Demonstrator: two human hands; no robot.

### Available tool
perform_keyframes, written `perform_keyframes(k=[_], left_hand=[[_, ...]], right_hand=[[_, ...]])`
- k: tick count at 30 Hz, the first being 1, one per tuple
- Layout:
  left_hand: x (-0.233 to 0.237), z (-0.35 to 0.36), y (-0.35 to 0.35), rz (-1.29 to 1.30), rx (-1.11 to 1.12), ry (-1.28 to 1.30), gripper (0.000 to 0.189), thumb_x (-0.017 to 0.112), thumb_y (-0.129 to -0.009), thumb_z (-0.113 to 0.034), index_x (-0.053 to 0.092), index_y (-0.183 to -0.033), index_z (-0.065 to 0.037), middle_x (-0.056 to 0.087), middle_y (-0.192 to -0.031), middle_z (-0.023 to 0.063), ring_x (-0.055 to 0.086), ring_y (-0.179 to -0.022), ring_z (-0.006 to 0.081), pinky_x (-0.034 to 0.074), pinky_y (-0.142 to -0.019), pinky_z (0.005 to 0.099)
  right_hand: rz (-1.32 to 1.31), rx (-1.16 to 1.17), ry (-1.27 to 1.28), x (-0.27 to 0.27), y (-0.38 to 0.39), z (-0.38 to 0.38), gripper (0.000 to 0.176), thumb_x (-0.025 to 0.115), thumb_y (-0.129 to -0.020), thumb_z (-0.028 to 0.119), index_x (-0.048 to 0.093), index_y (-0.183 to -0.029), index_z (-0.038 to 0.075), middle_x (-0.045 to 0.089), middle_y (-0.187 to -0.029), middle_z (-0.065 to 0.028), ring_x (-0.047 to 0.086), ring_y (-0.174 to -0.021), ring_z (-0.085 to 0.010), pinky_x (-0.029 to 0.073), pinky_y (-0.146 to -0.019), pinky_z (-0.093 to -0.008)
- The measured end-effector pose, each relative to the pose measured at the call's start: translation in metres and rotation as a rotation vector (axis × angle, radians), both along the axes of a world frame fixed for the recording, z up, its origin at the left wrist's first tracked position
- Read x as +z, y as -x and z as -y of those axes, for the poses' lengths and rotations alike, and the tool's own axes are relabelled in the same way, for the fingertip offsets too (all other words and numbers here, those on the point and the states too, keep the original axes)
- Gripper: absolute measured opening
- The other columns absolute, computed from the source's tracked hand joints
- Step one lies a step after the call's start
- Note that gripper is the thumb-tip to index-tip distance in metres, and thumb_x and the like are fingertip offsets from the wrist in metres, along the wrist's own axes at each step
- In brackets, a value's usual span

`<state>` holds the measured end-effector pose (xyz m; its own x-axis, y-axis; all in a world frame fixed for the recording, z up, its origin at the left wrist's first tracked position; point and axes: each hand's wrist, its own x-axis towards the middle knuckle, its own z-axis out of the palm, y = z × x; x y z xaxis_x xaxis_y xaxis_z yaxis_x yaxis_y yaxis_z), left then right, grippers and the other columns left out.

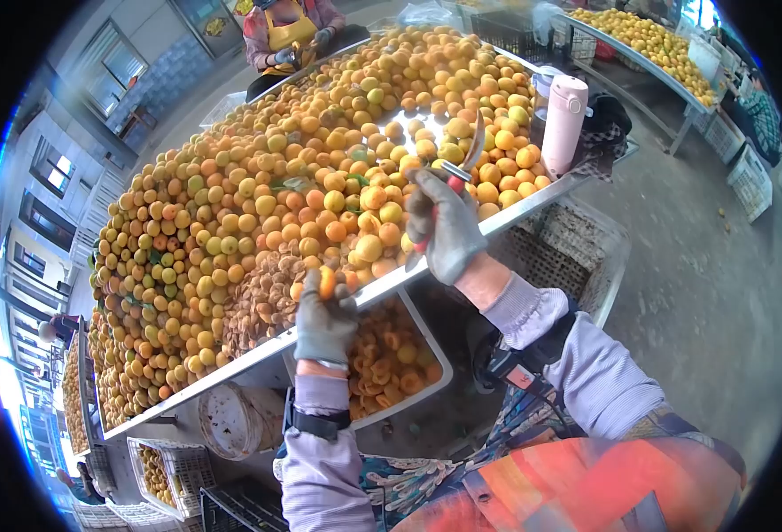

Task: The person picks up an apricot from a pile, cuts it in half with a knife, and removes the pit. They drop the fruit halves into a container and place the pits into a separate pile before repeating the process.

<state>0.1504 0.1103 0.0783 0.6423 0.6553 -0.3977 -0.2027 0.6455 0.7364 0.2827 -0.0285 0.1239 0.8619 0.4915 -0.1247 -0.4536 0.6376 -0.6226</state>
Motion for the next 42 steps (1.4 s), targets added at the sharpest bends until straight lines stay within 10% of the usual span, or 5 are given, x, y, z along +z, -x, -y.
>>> perform_keyframes(k=[5, 7, 12, 17, 42], left_hand=[[-0.007, -0.022, 0.009, 0.222, 0.022, 0.469, 0.034, 0.056, -0.093, -0.039, 0.056, -0.106, -0.007, 0.058, -0.08, 0.0005, 0.05, -0.057, 0.0042, 0.041, -0.047, 0.013], [-0.01, 0.014, 0.013, -0.452, 0.01, -1.242, 0.038, 0.055, -0.093, -0.039, 0.055, -0.111, -0.005, 0.058, -0.081, 0.0011, 0.051, -0.058, 0.0037, 0.04, -0.047, 0.0119], [-0.014, 0.025, 0.058, -0.202, -0.315, -0.711, 0.027, 0.056, -0.094, -0.024, 0.058, -0.11, -0.002, 0.06, -0.085, 0.005, 0.056, -0.068, 0.0087, 0.047, -0.059, 0.0209], [-0.054, -0.002, 0.085, -0.505, -0.219, -1.535, 0.016, 0.061, -0.089, -0.008, 0.064, -0.103, -0.002, 0.062, -0.091, 0.0038, 0.057, -0.081, 0.0111, 0.045, -0.076, 0.0216], [-0.075, -0.151, -0.159, -0.984, -0.48, -2.081, 0.056, 0.065, -0.075, -0.02, 0.051, -0.128, -0.01, 0.041, -0.136, 0.026, 0.035, -0.128, 0.0416, 0.03, -0.108, 0.0437]], right_hand=[[-0.068, 0.021, 0.016, -0.042, -0.003, 0.012, 0.015, 0.054, -0.093, 0.02, 0.057, -0.102, 0.008, 0.045, -0.062, 0.0018, 0.037, -0.046, -0.0082, 0.032, -0.042, -0.0238], [-0.089, 0.017, 0.04, -0.049, -0.005, 0.017, 0.016, 0.053, -0.093, 0.02, 0.057, -0.102, 0.007, 0.045, -0.063, 0.0014, 0.037, -0.046, -0.0085, 0.032, -0.042, -0.0241], [-0.082, 0.043, 0.017, -0.049, -0.009, 0.029, 0.016, 0.052, -0.093, 0.018, 0.056, -0.103, 0.006, 0.046, -0.064, 0.0011, 0.037, -0.047, -0.0087, 0.034, -0.043, -0.0242], [-0.091, 0.054, -0.043, -0.043, -0.009, 0.032, 0.017, 0.051, -0.094, 0.018, 0.057, -0.102, 0.005, 0.047, -0.065, 0.001, 0.037, -0.046, -0.0081, 0.034, -0.043, -0.024], [-0.182, 0.318, 0.051, -0.043, -0.009, 0.038, 0.022, 0.061, -0.084, 0.031, 0.06, -0.099, 0.014, 0.048, -0.062, 0.0016, 0.04, -0.043, -0.0059, 0.035, -0.037, -0.024]])
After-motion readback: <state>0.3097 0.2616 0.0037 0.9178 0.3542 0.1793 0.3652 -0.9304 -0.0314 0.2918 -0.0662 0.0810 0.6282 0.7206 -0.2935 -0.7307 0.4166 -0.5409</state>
